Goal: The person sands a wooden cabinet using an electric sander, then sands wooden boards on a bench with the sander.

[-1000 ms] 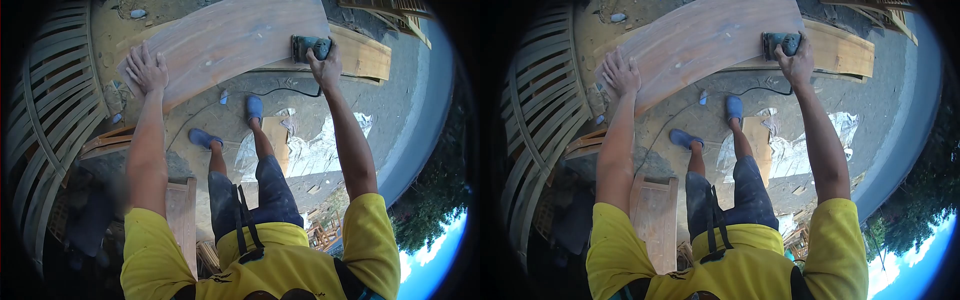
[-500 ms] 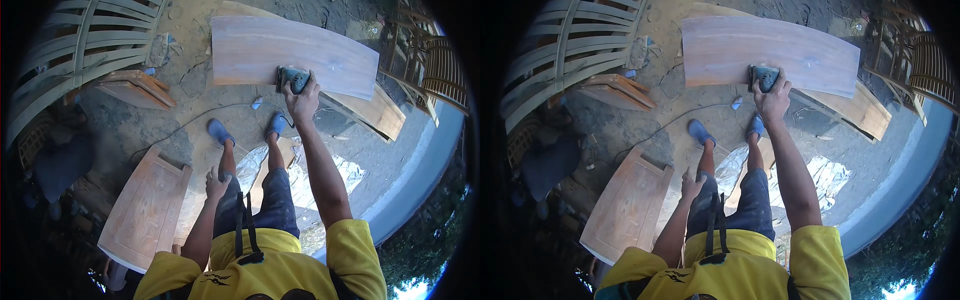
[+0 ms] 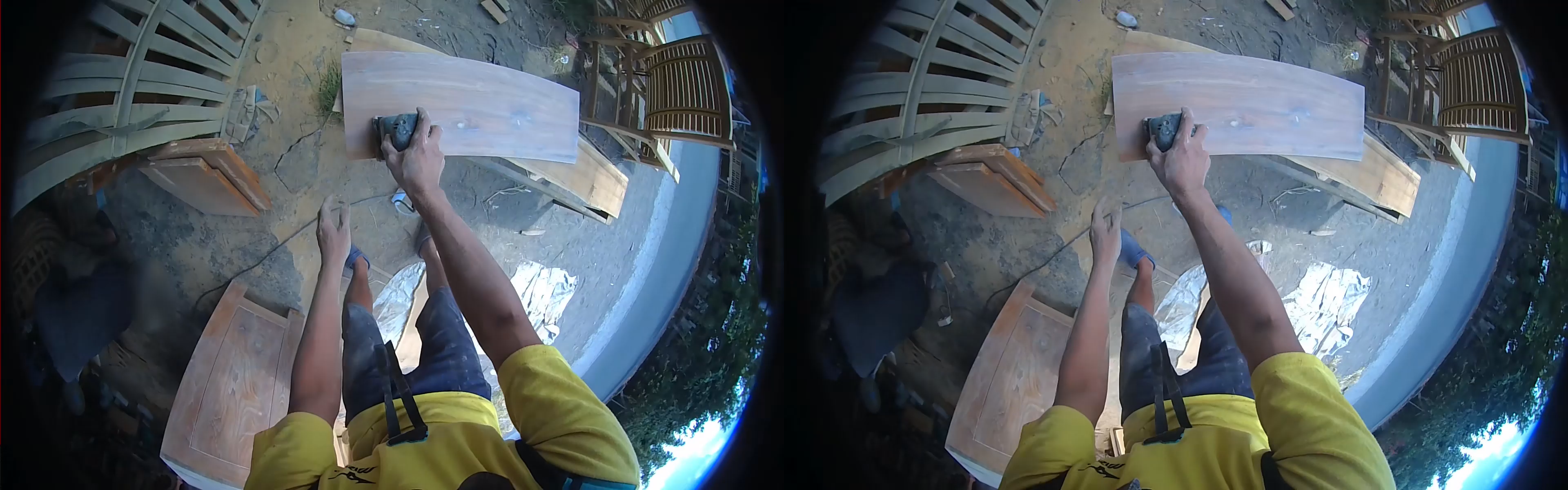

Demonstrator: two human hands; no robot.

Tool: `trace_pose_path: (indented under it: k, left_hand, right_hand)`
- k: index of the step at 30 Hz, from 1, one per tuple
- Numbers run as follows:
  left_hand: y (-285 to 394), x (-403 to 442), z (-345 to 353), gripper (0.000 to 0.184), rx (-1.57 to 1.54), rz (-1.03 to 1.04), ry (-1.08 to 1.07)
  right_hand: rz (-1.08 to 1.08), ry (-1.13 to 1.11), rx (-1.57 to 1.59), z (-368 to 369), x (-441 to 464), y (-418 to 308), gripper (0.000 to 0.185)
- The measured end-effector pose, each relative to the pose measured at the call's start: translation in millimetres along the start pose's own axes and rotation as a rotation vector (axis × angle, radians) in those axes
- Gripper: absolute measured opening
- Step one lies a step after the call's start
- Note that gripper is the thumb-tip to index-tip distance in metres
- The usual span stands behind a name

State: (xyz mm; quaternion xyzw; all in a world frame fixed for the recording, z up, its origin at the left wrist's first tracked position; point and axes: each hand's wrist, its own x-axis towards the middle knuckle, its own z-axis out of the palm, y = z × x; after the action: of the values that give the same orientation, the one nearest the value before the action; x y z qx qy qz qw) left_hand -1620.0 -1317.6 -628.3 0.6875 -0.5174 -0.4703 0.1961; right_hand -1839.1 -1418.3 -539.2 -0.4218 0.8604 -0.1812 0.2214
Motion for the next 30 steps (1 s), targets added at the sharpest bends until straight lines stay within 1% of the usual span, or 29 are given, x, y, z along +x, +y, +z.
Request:
trace_pose_path:
  k: [1,3,4,5,6,8,9,11,13,14,15,16,17,18,19,20,21,22,23,24,25,26,28,30]
  left_hand:
    - [25,39,4,0.063,-0.037,0.075,0.010]
    - [33,113,28,0.067,-0.090,0.107,0.019]
    - [55,132,30,0.067,-0.053,0.059,-0.005]
    - [79,148,31,0.070,-0.015,0.014,-0.031]
    - [79,168,40,0.071,0.111,-0.002,0.013]
    - [83,197,49,0.079,0.323,-0.066,0.086]
    - [87,202,54,0.083,0.412,-0.118,0.115]
    - [114,189,56,0.085,0.416,-0.123,0.175]
    - [121,188,66,0.084,0.396,-0.128,0.274]
    - [128,187,71,0.084,0.407,-0.111,0.260]
    - [136,184,73,0.083,0.402,-0.060,0.311]
    - [141,182,73,0.082,0.394,-0.013,0.367]
    - [136,185,69,0.082,0.404,-0.005,0.366]
    - [128,194,66,0.081,0.293,0.066,0.358]
    - [142,196,74,0.080,0.175,0.136,0.348]
    - [151,196,74,0.082,0.178,0.153,0.362]
    - [151,206,75,0.082,0.187,0.133,0.330]
    - [148,220,74,0.082,0.196,0.102,0.318]
    - [150,229,73,0.082,0.280,0.123,0.290]
    - [153,243,71,0.083,0.360,0.141,0.263]
    - [175,235,78,0.082,0.339,0.184,0.306]
    - [179,244,76,0.080,0.398,0.165,0.251]
    - [173,263,80,0.079,0.384,0.179,0.222]
    - [173,272,81,0.067,0.374,0.234,0.265]
  right_hand:
    - [0.014,0.042,-0.009,-11,4,13,0.095]
    - [-0.029,-0.009,0.052,-35,11,39,0.086]
    - [-0.037,0.009,0.072,-47,9,53,0.085]
    - [0.011,-0.019,0.055,-64,5,64,0.085]
    - [0.006,0.013,0.058,-74,-2,86,0.090]
    - [0.023,0.077,0.107,-100,-21,125,0.086]
    - [0.040,0.102,0.160,-116,-33,144,0.084]
    - [0.077,0.158,0.154,-141,-59,187,0.081]
    - [0.113,0.211,0.168,-166,-84,230,0.080]
    - [0.186,0.195,0.165,-176,-98,252,0.081]
    - [0.254,0.172,0.164,-186,-111,270,0.081]
    - [0.263,0.174,0.171,-197,-123,285,0.081]
    - [0.373,0.151,0.165,-206,-133,298,0.082]
    - [0.480,0.132,0.158,-215,-140,311,0.082]
    - [0.481,0.142,0.162,-223,-143,327,0.082]
    - [0.488,0.149,0.118,-229,-150,339,0.083]
    - [0.492,0.134,0.076,-233,-159,348,0.084]
    - [0.464,0.150,0.073,-239,-160,354,0.082]
    - [0.391,0.170,0.038,-245,-156,355,0.079]
    - [0.345,0.143,0.047,-252,-150,354,0.078]
    - [0.297,0.118,0.052,-259,-143,354,0.076]
    - [0.174,0.146,0.022,-262,-132,352,0.075]
    - [0.078,0.107,0.057,-267,-105,350,0.077]
    - [-0.022,0.057,0.055,-273,-73,344,0.080]
